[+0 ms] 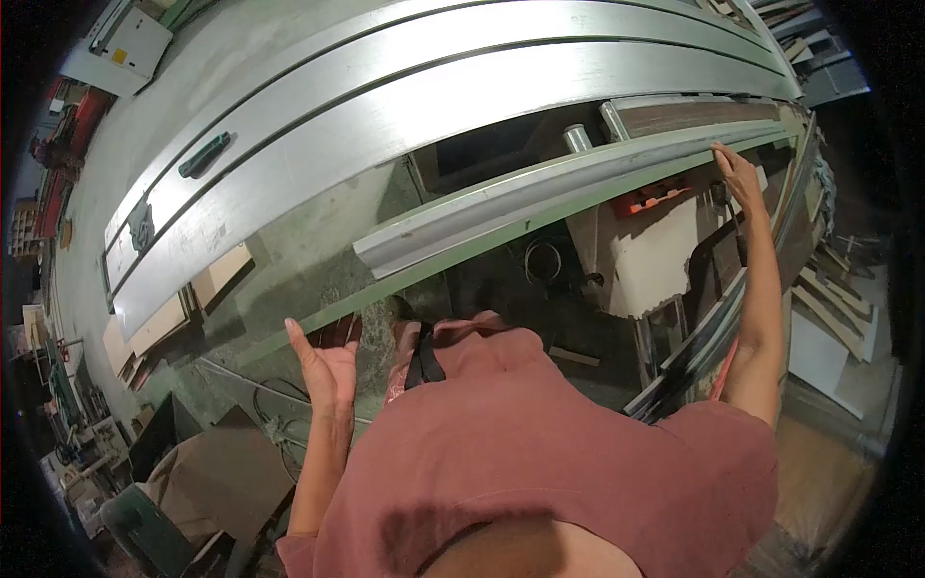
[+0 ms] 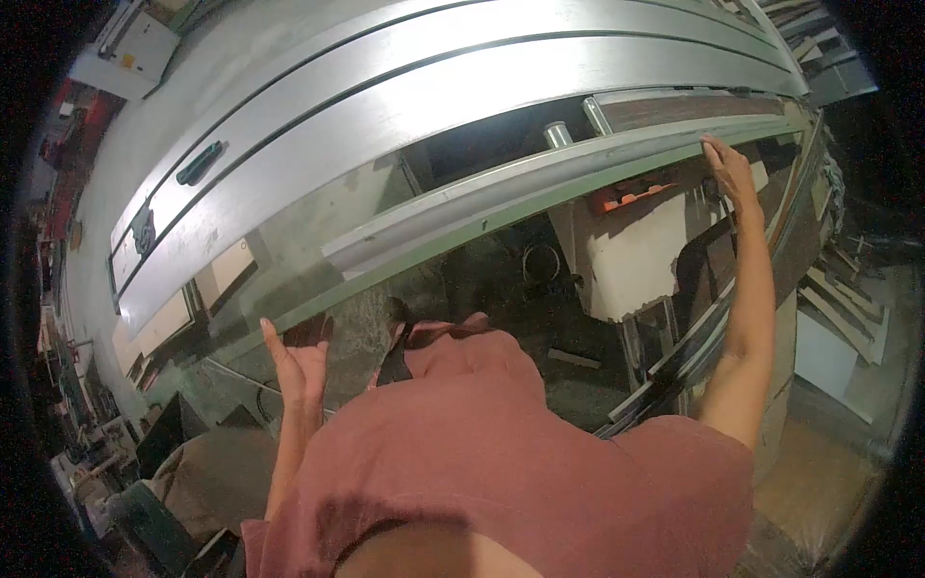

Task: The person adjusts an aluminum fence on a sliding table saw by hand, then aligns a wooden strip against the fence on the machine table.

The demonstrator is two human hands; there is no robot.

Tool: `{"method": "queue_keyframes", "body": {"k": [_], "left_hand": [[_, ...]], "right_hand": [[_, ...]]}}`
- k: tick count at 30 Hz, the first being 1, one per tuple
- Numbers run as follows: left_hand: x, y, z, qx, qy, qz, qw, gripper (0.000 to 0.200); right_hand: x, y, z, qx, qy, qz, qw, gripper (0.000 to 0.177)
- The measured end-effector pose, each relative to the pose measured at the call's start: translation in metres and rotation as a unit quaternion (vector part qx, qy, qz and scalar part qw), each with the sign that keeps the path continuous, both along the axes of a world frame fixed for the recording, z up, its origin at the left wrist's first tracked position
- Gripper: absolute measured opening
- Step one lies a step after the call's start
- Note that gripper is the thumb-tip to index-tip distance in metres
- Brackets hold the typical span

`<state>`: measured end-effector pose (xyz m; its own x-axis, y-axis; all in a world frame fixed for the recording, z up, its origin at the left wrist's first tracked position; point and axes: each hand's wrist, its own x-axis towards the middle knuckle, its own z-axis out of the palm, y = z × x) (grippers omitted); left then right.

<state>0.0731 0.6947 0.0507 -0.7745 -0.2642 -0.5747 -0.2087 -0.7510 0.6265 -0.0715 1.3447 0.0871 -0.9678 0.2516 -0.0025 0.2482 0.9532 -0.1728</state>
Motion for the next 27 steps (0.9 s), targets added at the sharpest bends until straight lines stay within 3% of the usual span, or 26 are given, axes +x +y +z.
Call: {"method": "queue_keyframes", "body": {"k": [18, 22, 27], "left_hand": [[-0.021, 0.104, -0.004, -0.010, 0.020, -0.003, 1.000, 0.059], [-0.023, 0.115, -0.005, -0.005, 0.039, -0.042, 0.998, 0.067], [-0.026, 0.128, -0.012, 0.036, 0.043, -0.105, 0.993, 0.075]], "right_hand": [[-0.024, 0.108, -0.019, 0.070, 0.003, -0.017, 0.997, 0.044], [-0.028, 0.078, -0.007, 0.040, 0.050, -0.008, 0.998, 0.049], [-0.028, -0.078, 0.043, 0.009, 0.228, 0.121, 0.966, 0.045]]}}
